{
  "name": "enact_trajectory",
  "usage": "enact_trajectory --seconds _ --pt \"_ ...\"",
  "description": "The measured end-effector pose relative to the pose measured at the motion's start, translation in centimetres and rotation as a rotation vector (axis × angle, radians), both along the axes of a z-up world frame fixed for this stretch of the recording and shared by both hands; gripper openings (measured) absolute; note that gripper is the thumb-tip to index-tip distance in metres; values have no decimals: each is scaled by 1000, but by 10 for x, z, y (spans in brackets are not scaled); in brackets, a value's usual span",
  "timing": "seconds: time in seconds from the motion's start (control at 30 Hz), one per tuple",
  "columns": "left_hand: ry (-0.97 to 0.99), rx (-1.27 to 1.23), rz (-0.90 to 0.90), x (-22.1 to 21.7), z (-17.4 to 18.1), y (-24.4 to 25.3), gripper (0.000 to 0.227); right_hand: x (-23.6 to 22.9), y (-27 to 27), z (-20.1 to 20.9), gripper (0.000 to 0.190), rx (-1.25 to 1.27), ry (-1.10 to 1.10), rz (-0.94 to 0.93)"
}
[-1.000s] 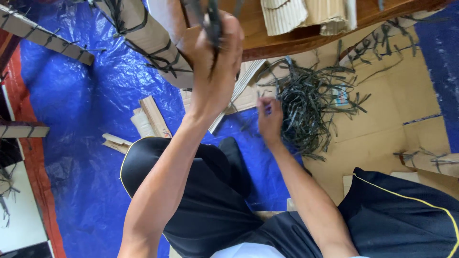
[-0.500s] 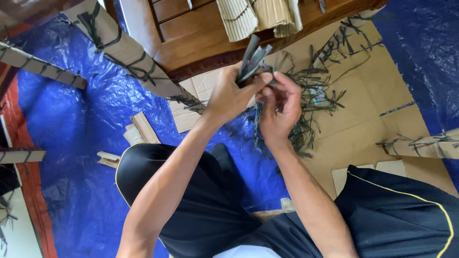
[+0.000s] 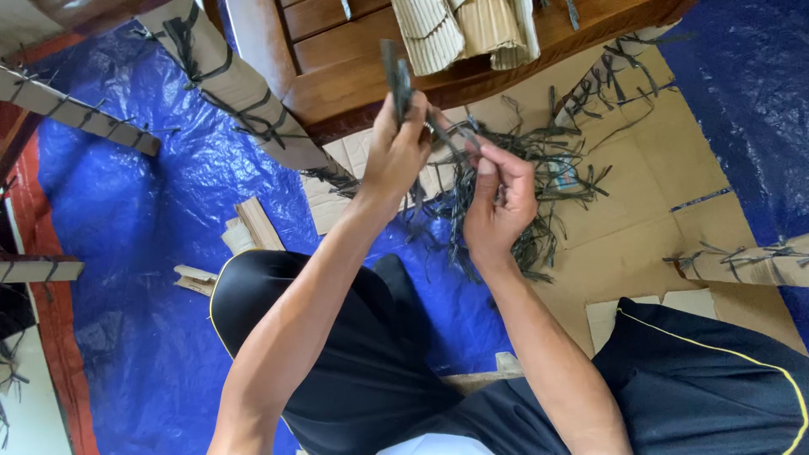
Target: The person is gathering and bundling black plastic strips from a pile on the floor in a workshop.
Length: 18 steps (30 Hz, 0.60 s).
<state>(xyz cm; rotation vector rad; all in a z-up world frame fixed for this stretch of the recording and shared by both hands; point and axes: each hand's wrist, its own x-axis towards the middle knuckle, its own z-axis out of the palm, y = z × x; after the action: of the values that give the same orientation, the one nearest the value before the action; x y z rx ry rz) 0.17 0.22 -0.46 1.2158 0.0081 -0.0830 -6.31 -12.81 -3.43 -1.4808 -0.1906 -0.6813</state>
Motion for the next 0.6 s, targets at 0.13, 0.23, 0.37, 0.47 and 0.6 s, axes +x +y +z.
enact_trajectory --seconds 0.13,0.23,0.37,0.47,0.6 --pt "-149 66 97 4 -14 6 22 1 2 6 9 153 55 19" --pt "-120 75 69 2 -9 5 21 1 0 19 9 242 68 -20" --pt "-66 59 -10 -1 8 3 20 -1 -2 12 9 179 18 -13" --pt "-66 -27 -70 -4 21 5 20 -2 0 3 9 97 17 37" --pt "4 -137 -8 -4 26 7 24 -4 4 -3 9 -30 30 18"
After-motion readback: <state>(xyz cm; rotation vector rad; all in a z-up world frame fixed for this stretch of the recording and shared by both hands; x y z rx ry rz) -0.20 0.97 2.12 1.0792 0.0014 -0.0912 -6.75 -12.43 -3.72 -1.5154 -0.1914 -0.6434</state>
